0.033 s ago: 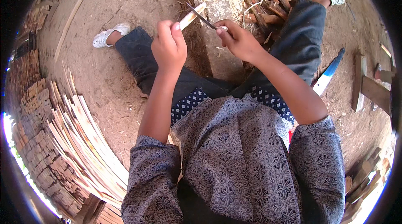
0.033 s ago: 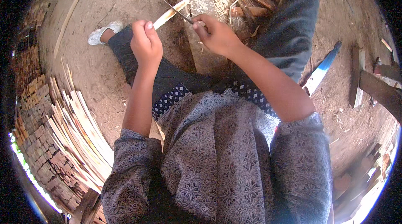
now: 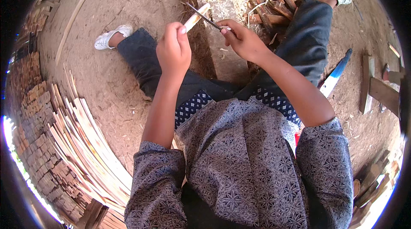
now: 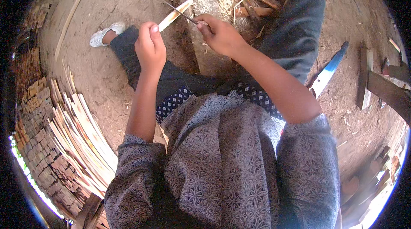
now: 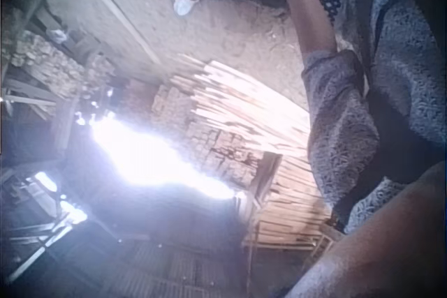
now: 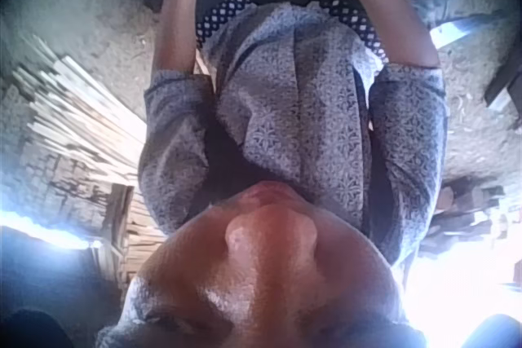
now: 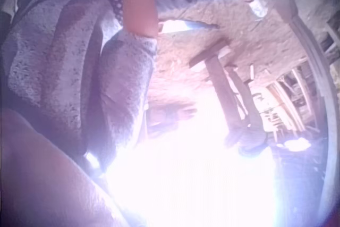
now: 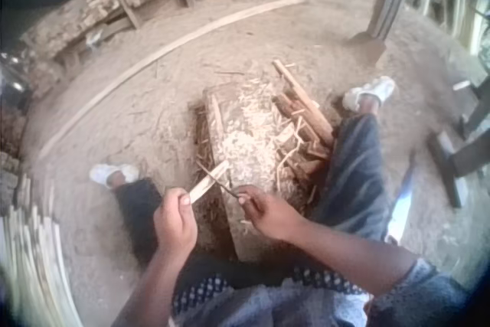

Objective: The person sits on the ground and uses a knife to carve a small piece of wood, repeatedly shaving off thin strips. The person rotates the wood to work on different sides and continues the carving process throughout the clip.

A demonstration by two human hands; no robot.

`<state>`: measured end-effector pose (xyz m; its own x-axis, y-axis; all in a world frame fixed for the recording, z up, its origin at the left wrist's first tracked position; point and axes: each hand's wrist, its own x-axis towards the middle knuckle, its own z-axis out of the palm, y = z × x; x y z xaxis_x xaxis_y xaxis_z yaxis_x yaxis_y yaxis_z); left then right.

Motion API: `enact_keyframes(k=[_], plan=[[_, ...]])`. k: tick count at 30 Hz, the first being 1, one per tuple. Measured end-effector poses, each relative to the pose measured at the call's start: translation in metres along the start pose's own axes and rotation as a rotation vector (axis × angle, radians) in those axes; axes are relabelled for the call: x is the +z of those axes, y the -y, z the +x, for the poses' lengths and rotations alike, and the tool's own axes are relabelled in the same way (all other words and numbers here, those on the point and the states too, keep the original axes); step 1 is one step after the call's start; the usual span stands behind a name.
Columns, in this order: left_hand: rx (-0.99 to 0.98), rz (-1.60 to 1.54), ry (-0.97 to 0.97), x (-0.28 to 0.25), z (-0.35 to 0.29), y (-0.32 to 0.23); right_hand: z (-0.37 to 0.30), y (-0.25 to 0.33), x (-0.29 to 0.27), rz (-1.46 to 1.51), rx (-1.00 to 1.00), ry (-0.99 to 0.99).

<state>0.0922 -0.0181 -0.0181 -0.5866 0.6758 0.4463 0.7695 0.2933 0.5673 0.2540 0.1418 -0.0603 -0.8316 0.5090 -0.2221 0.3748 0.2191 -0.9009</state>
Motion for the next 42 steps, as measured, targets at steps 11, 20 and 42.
enact_keyframes(k=[11,20,42], plan=[[-0.550,-0.578,0.025,-0.002,0.003,0.004,0.017,0.016,-0.013,-0.069,0.060,0.131],[-0.714,-0.710,-0.020,-0.014,0.008,-0.020,0.013,0.025,-0.013,0.036,0.131,0.149],[-0.497,-0.386,0.159,-0.002,-0.009,-0.037,-0.007,0.011,-0.018,0.289,0.183,0.105]])
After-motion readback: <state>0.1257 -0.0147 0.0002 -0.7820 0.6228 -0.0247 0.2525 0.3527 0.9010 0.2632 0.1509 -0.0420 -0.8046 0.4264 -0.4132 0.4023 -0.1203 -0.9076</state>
